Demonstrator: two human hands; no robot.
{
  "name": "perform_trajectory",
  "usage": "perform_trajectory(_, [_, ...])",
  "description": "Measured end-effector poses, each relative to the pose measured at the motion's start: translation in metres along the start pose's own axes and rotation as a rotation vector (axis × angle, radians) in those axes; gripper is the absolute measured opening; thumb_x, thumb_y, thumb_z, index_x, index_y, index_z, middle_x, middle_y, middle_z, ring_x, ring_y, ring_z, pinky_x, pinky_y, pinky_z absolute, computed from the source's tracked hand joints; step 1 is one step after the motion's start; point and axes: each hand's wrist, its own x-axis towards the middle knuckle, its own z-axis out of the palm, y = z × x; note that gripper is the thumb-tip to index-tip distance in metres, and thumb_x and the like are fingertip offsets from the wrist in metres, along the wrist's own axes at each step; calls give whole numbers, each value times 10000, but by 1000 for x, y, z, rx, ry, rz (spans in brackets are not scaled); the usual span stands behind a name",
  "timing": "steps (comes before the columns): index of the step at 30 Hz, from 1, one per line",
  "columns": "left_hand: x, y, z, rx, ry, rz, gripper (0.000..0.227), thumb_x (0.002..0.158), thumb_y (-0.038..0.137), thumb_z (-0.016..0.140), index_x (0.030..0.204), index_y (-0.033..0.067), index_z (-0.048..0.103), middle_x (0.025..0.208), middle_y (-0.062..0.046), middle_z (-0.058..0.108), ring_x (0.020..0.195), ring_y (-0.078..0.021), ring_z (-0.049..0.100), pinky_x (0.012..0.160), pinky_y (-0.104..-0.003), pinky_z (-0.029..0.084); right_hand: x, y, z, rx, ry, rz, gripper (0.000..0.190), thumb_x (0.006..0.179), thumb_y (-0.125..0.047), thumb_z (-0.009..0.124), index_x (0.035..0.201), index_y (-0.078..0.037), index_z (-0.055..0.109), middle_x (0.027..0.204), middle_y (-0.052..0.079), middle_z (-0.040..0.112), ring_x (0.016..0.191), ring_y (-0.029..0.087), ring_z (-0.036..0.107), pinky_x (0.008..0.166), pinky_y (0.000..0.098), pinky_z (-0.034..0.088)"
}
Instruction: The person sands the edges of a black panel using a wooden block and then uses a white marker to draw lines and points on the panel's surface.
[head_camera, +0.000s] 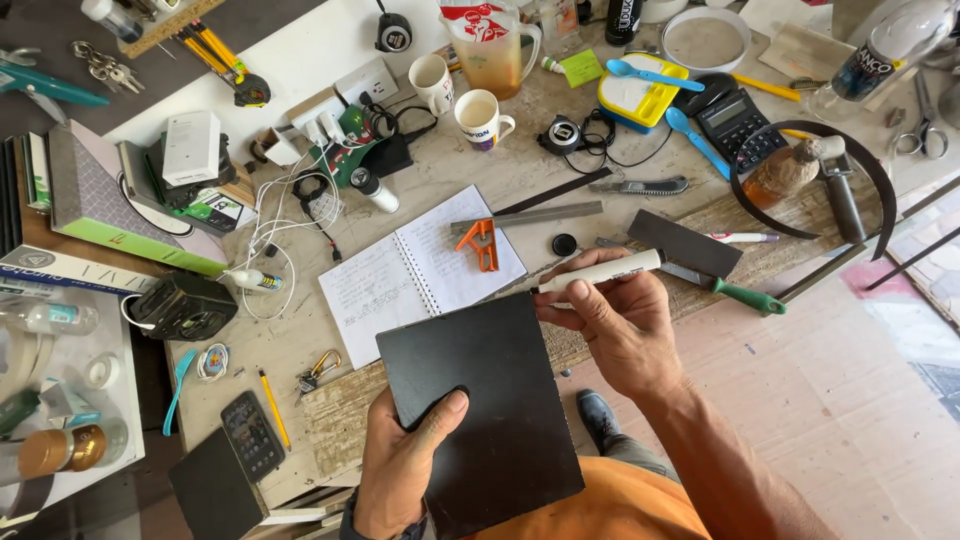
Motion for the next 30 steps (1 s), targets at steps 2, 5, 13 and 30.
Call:
perform_trajectory(2, [0, 1, 0, -30, 44, -67, 299, 730, 181, 841, 925, -25, 747, 835, -130, 750, 848, -234, 680, 823, -354, 556, -1, -1, 3, -26, 6, -3, 280, 969, -125, 689, 1193, -11, 568, 1018, 224, 757, 957, 327, 783, 856, 474, 693])
perform_trajectory(5, [1, 2, -2, -46, 21, -57, 304, 730, 187, 835, 921, -31, 742, 830, -130, 743, 852, -238, 685, 843, -369, 581, -1, -1, 5, -28, -2, 4, 298, 954, -136, 705, 1192, -19, 570, 1090, 217, 748, 964, 313, 781, 870, 472, 687])
perform_trajectory(13, [2, 6, -4, -53, 32, -54, 386, 701, 176, 831, 1001, -58, 762, 893, -165, 784, 900, -263, 711, 864, -372, 568, -4, -7, 10, -32, -35, -9, 262, 952, -115, 708, 1171, -29, 593, 1125, 231, 735, 993, 321, 773, 925, 478, 672])
perform_trajectory(30, [11, 8, -1, -68, 0, -13, 374, 729, 138, 799, 1042, -65, 772, 950, -152, 798, 920, -245, 713, 862, -377, 562, -21, -9, 6, -65, -2, -49, 251, 936, -110, 729, 1117, 2, 595, 1108, 244, 696, 1023, 350, 746, 963, 514, 665])
